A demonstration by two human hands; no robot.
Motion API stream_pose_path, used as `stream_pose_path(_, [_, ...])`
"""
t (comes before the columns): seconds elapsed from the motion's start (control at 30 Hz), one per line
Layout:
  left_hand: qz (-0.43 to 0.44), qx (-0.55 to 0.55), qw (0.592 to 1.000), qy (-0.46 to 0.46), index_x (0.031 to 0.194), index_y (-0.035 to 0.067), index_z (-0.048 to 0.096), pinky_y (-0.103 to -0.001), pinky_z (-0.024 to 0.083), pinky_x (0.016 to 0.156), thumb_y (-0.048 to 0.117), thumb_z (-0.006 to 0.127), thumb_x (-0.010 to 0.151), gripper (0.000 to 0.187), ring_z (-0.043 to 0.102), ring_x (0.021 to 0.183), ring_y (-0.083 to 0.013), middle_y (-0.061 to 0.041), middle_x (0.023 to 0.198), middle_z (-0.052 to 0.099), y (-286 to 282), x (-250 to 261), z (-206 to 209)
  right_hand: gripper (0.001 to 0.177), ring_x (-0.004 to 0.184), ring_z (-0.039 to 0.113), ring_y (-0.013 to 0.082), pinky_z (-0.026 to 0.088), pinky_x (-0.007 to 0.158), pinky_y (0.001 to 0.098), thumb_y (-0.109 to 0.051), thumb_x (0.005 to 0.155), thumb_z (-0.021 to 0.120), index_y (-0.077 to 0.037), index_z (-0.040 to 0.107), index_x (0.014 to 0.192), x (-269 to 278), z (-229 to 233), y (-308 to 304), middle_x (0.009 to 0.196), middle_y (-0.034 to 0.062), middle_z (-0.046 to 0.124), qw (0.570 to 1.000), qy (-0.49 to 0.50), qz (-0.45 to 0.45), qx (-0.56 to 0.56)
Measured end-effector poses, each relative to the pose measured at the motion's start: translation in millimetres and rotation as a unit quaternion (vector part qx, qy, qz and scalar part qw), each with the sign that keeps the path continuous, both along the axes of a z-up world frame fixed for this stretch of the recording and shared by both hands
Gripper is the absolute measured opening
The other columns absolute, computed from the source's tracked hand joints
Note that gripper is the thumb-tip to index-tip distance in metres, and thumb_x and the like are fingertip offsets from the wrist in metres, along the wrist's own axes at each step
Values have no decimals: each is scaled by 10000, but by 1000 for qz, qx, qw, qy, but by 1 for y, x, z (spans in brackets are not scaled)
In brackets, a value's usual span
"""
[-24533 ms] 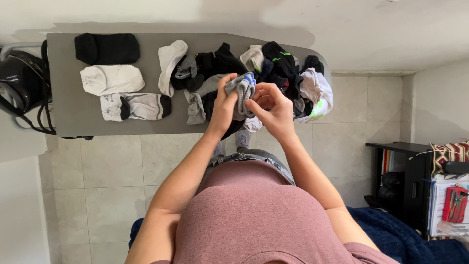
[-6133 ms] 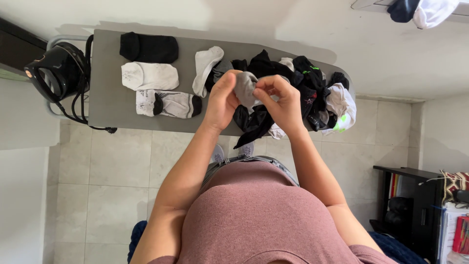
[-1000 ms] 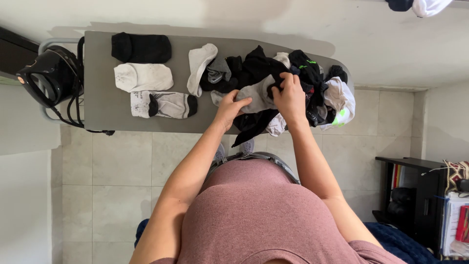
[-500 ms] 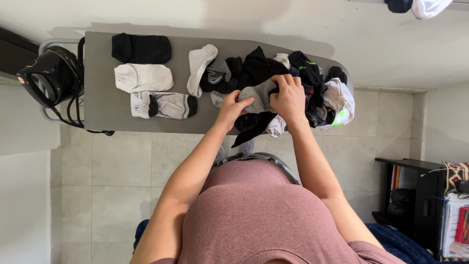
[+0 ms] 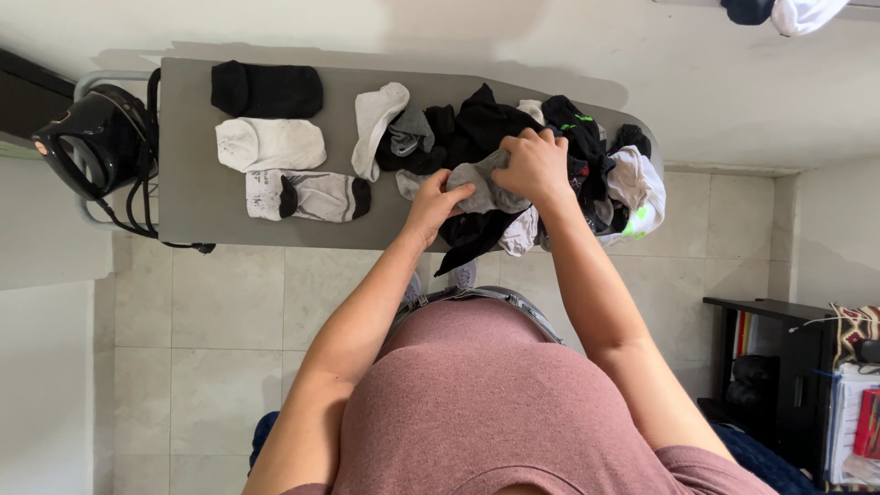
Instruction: Fold and pair different colored socks and place them on the bed.
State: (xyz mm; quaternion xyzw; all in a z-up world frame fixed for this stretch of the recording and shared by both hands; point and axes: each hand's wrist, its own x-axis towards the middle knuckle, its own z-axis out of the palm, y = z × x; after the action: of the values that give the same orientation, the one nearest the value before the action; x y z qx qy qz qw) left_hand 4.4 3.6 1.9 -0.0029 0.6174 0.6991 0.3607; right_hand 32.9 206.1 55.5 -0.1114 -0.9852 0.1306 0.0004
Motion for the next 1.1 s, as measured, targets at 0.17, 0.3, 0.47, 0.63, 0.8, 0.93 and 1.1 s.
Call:
stream_pose_path(0.17, [5, -7, 1000, 1, 1089, 56, 650, -319, 606, 852, 228, 736, 898, 271, 708, 949, -140, -46, 1030, 713, -6, -2, 7, 338, 1137, 579, 309, 438, 939, 454, -231, 672, 753, -212, 801, 1006, -2, 17, 2, 1122, 52, 705, 995, 29, 84, -41])
stream_pose_path(0.3, [18, -4, 1000, 19, 1054, 52, 648, -310, 600, 837, 228, 739, 890, 257, 699, 929, -131, -35, 1001, 704, -11, -3, 14, 248, 1043, 619, 331, 492, 882, 454, -257, 747, 815, -115, 720, 926, -5, 38, 1, 975, 79, 714, 986, 72, 135, -66])
stream_pose_path(0.47, [27, -35, 995, 91, 995, 49, 656, -265, 528, 735, 220, 756, 881, 228, 631, 816, -100, -23, 898, 680, -10, -1, 28, 293, 805, 675, 374, 523, 701, 482, -257, 861, 792, -68, 624, 1009, -7, 35, -11, 823, 130, 690, 986, 84, 106, -100])
stream_pose_path(0.63, [50, -42, 981, 185, 940, 31, 648, -263, 455, 679, 227, 772, 896, 236, 550, 752, -89, -12, 832, 644, -6, 2, 31, 261, 729, 688, 334, 523, 583, 419, -207, 955, 731, -80, 540, 1080, -3, 33, -39, 923, 101, 718, 971, 224, 47, -67])
stream_pose_path(0.8, [73, 152, 983, 78, 1114, 48, 634, -327, 537, 876, 446, 589, 998, 417, 629, 999, -140, -39, 1083, 646, -8, 2, 48, 331, 722, 697, 242, 550, 620, 347, -202, 956, 794, -66, 548, 1131, 11, 60, -66, 902, 82, 685, 937, 274, 18, -216])
stream_pose_path(0.93, [79, 266, 961, 20, 1329, 15, 608, -401, 551, 1008, 641, 397, 1031, 725, 630, 1208, -235, -132, 1338, 609, -17, 1, 52, 532, 848, 649, 230, 566, 687, 344, -185, 842, 877, 1, 527, 1197, 19, 74, -75, 1060, 155, 630, 905, 284, 59, -311])
stream_pose_path(1.1, [46, 280, 959, 23, 1421, -9, 585, -419, 552, 1041, 623, 369, 1049, 765, 599, 1278, -250, -158, 1431, 577, -15, 7, 72, 563, 893, 646, 256, 558, 743, 369, -153, 774, 857, 6, 517, 1194, 21, 59, -69, 1054, 164, 617, 917, 291, 53, -267])
